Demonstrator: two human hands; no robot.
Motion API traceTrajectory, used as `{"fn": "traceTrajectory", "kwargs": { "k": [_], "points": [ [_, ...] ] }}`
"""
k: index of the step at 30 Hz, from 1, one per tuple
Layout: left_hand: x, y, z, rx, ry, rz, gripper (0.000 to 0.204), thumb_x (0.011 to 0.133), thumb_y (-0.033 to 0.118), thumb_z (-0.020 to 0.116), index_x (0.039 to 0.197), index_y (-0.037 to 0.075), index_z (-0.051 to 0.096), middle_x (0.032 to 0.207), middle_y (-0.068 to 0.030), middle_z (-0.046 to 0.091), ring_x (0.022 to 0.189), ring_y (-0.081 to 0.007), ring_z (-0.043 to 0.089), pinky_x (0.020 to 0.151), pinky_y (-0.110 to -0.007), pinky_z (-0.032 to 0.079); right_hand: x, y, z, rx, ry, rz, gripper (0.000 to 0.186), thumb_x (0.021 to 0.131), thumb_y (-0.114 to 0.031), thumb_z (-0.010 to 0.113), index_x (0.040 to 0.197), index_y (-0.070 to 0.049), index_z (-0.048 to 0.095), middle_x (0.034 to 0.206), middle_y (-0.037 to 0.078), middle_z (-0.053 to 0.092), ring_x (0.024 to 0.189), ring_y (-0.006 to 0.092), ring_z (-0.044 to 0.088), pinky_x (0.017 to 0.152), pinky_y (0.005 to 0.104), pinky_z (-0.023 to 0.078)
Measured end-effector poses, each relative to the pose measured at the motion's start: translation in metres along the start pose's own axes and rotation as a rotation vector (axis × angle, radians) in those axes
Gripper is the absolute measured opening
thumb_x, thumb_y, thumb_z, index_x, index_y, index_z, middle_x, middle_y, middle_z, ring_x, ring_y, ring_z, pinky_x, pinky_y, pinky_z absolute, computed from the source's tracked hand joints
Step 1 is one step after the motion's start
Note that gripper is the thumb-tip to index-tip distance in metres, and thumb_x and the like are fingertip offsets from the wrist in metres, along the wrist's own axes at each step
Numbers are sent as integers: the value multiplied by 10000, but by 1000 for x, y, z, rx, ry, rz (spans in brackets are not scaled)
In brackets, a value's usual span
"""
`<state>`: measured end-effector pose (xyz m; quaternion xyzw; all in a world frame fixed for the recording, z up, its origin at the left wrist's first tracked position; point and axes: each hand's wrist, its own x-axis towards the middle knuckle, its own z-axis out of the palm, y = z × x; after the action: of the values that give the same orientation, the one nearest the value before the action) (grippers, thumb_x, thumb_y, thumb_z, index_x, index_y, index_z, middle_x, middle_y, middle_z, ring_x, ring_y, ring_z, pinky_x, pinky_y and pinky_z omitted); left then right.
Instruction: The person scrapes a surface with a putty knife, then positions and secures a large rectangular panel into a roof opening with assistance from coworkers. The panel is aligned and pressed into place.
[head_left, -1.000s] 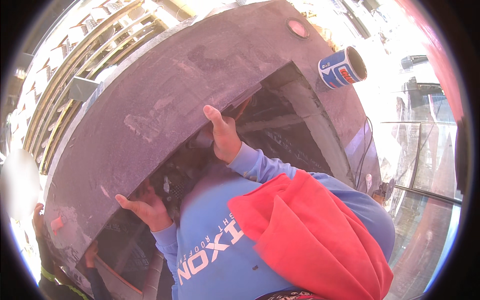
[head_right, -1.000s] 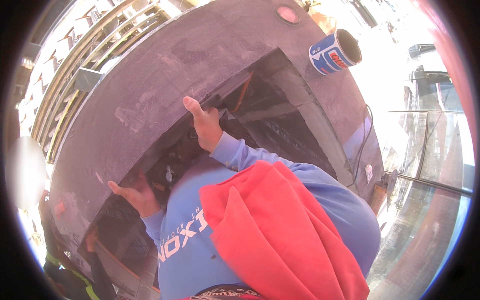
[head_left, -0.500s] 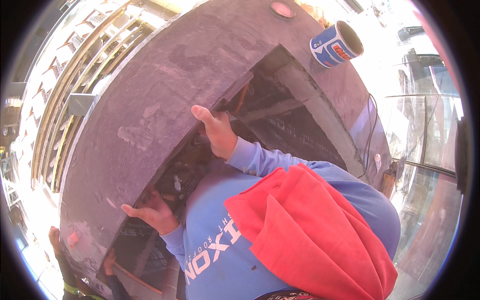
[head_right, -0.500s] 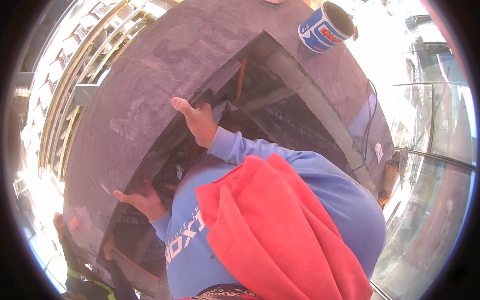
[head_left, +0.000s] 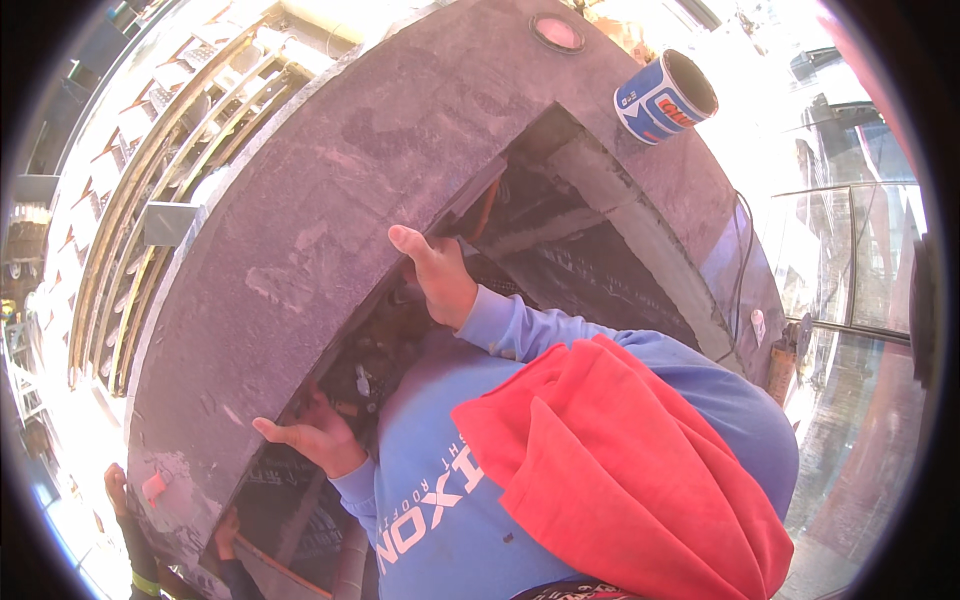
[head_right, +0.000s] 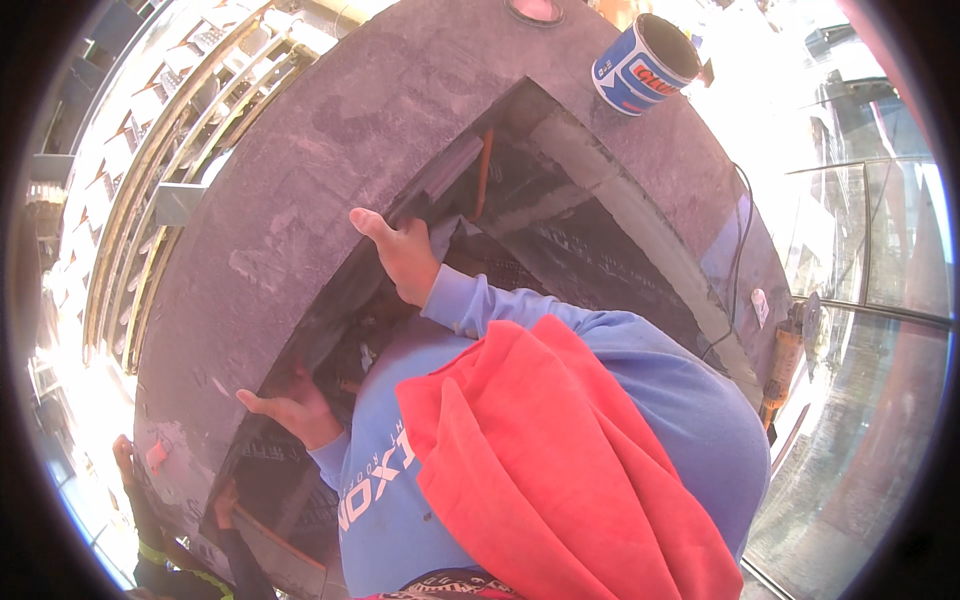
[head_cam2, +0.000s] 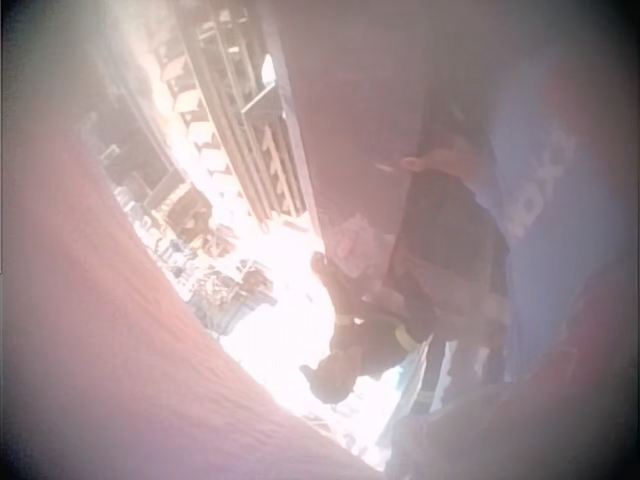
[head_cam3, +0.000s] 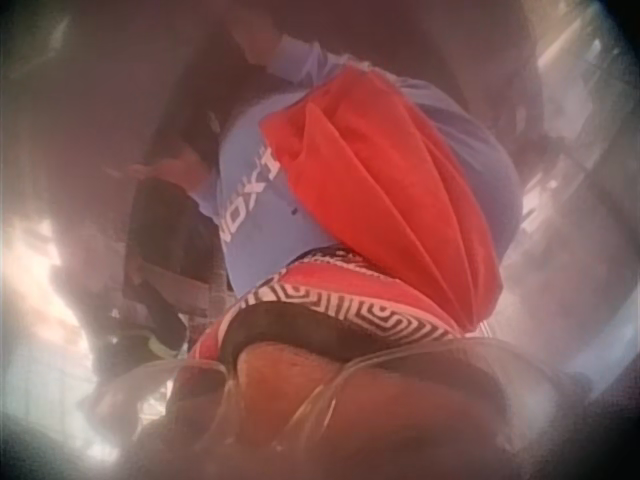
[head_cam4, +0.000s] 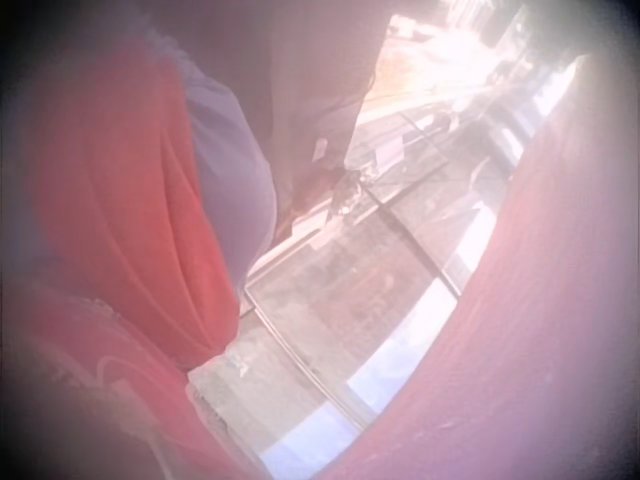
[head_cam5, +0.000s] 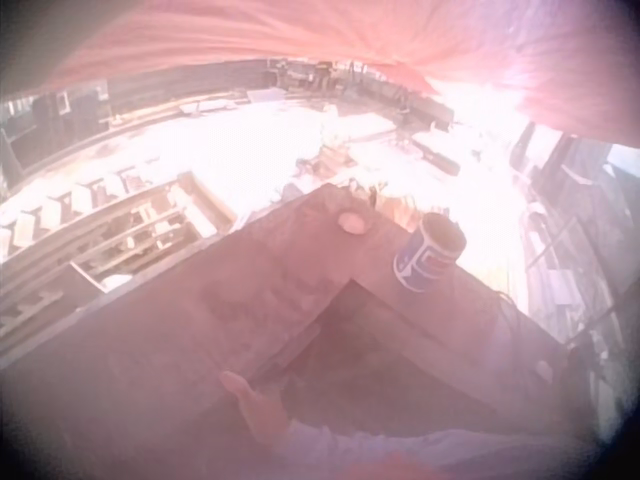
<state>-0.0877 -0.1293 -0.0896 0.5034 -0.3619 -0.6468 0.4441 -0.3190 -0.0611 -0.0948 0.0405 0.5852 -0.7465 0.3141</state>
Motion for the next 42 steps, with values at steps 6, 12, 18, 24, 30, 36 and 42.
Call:
{"fn": "traceTrajectory", "kwargs": {
  "k": [6,12,18,24,30,36,42],
  "points": [
    [0,7,11,-186,34,-64,1194,893,867,482,1595,-60,214,1624,-240,274,1500,-361,285,1265,-486,241,3,6,-6,-71,-11,41,521,884,-481,803,799,-25,566,774,-36,459,703,89,444,586,334,383],
    [-4,6,7,18,23,-12,1122,936,829,458,1597,-47,227,1619,-237,291,1495,-362,296,1260,-483,249,6,10,-6,-67,-4,35,547,877,-501,802,746,-37,544,736,-40,438,665,92,416,557,342,363],
    [12,-9,-29,-431,-102,-83,828,1038,446,583,1623,84,122,1548,-159,304,1343,-306,425,1103,-475,440,6,8,-6,-84,-5,58,532,874,-501,806,752,-47,557,747,-41,444,690,89,429,582,340,377],
    [4,-8,-17,-270,-20,-84,771,1068,384,570,1634,172,91,1524,-136,332,1317,-295,439,1072,-489,469,3,5,-6,-74,-17,52,530,866,-504,812,780,-37,576,776,-38,464,712,95,443,606,342,395],
    [21,-34,-56,-273,-183,-40,1020,935,-35,684,1645,228,0,1543,-167,265,1318,-301,443,1035,-491,524,6,9,-8,-65,-27,30,564,851,-526,819,768,-22,581,767,-28,475,699,100,451,591,343,396],
    [17,-28,-46,-246,-128,-49,1030,945,-12,691,1646,240,-20,1562,-161,237,1327,-311,442,1064,-512,514,9,14,-10,-47,-72,48,621,827,-580,824,758,-15,575,758,-14,478,676,92,450,558,339,371],
    [22,-17,-55,-506,-219,-154,1019,952,29,698,1653,242,-10,1556,-148,247,1307,-300,457,1059,-504,503,11,17,-10,-97,19,43,737,775,-663,827,828,37,602,778,13,487,700,107,469,570,342,403]
  ]
}}
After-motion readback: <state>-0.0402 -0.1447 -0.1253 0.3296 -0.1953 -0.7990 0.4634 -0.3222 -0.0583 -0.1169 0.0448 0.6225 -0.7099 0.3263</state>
